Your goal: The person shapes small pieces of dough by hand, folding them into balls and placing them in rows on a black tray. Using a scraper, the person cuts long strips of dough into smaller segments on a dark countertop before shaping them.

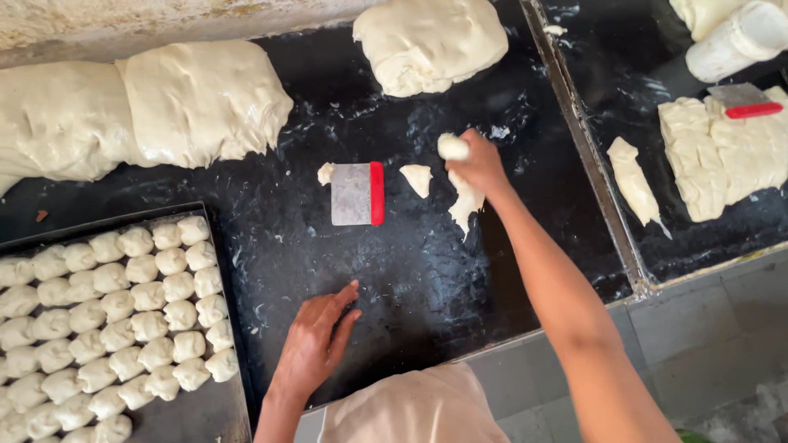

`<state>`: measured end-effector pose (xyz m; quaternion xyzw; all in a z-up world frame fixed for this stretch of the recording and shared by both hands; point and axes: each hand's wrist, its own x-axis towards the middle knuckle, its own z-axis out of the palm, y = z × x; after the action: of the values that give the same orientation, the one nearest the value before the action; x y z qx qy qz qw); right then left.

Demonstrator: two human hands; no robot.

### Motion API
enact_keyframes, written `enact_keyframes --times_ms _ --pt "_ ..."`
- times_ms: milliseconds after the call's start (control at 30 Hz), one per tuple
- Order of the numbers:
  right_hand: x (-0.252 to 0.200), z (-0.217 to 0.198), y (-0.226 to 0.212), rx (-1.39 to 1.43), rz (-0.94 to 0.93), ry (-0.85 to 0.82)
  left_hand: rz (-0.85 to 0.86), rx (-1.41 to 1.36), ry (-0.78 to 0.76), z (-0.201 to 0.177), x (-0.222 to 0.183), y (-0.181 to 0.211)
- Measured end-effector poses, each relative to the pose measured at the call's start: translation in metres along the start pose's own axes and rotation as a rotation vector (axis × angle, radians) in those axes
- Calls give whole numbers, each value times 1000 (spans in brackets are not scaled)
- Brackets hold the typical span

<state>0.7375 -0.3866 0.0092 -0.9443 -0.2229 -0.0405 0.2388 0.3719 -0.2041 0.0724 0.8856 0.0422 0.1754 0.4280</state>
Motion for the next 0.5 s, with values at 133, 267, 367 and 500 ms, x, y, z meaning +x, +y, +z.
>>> enact_keyframes --times_ms 133,267,367,500 --pt "-140 -13 -43 197 -308 32 41 -34 72 4 -4 -6" --pt "-209 -37 -62 225 -517 -184 -148 -21 28 35 3 -17" --pt "-179 -54 -30 78 -498 -99 1 179 -3 84 24 -28" --pt "-129 -41 -17 115 -597 -300 -42 395 -169 145 58 -42"
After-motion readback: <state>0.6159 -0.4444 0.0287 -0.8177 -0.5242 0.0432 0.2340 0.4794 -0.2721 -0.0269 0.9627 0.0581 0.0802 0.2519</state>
